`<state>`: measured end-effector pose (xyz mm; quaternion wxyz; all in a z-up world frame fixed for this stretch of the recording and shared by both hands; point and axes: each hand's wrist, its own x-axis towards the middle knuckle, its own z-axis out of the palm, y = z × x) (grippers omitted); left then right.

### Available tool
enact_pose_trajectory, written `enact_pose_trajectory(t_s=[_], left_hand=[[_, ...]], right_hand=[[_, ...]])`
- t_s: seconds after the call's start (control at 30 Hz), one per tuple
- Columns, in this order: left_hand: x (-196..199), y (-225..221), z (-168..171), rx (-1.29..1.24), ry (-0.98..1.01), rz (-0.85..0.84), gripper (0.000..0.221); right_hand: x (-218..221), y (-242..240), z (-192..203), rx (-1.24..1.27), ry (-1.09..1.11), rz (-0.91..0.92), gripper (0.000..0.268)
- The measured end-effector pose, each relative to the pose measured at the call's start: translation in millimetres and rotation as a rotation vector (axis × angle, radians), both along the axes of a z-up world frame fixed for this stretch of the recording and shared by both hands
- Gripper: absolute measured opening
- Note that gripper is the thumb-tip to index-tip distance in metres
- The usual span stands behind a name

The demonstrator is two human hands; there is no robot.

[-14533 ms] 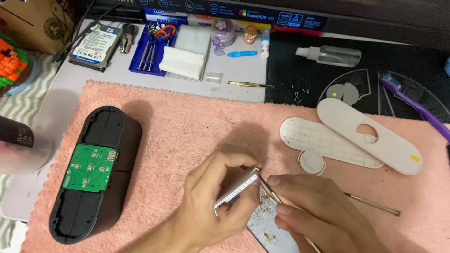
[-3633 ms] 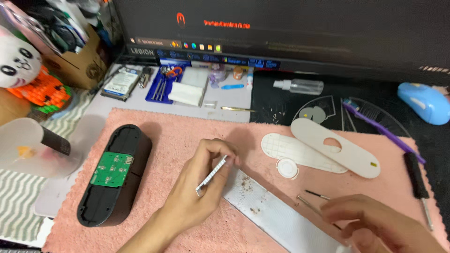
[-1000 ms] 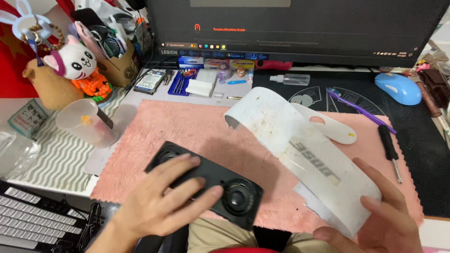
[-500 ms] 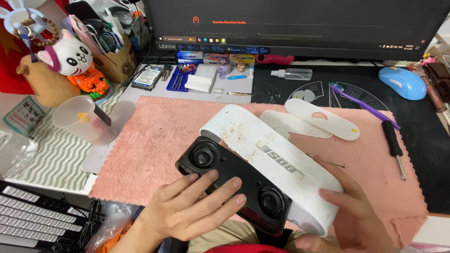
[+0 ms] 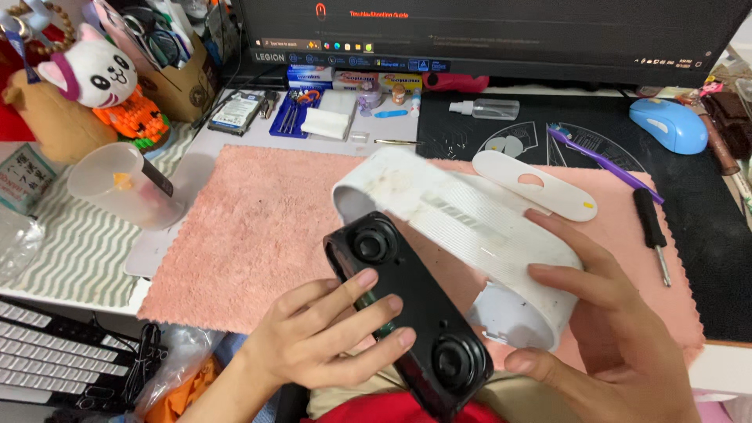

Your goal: The person disassembles a portable speaker by removing the outer white plastic frame from the black speaker unit, then uses a thin tool to pry and remove internal plastic components.

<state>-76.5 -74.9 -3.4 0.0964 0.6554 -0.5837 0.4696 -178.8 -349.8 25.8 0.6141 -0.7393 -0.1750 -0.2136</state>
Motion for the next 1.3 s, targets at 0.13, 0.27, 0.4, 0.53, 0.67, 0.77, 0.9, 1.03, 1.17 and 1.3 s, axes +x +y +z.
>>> enact_pose_trajectory(t_s=[0.13, 0.27, 0.4, 0.53, 0.67, 0.77, 0.9, 1.03, 1.17, 1.3], left_hand=[[2, -4, 11, 0.038, 0.024, 0.0, 0.019], [4, -4, 10, 0.031, 0.224, -0.033, 0.025], [5, -4, 13, 0.047, 0.391, -0.037, 0.032], [5, -5, 19, 0.055, 0.375, -0.039, 0.028], [2, -7, 24, 0.062, 0.387, -0.014, 0.033], [5, -4, 17, 0.092, 0.436, 0.009, 0.03], [10, -7, 21, 0.113, 0.493, 0.023, 0.031], [16, -14, 35, 0.082, 0.495, -0.083, 0.022], [24, -17, 36, 0.071, 0.466, -0.006, 0.025], [36, -17, 40, 0.155, 0.568, -0.04, 0.037]], right_hand=[[6, -8, -2, -0.215, 0.028, -0.035, 0.06], [14, -16, -9, -0.092, -0.015, 0.093, 0.056], [9, -12, 9, -0.054, 0.129, 0.185, 0.058], [11, -11, 16, -0.152, 0.161, 0.139, 0.05], [11, -16, 22, -0.305, 0.168, 0.096, 0.051], [12, -25, 24, -0.33, 0.302, 0.102, 0.057], [12, -33, 12, -0.274, 0.508, 0.071, 0.065], [23, -35, 26, -0.39, 0.602, 0.077, 0.069], [31, -29, 21, -0.088, 0.791, 0.152, 0.071], [44, -16, 6, 0.152, 0.675, 0.251, 0.067]])
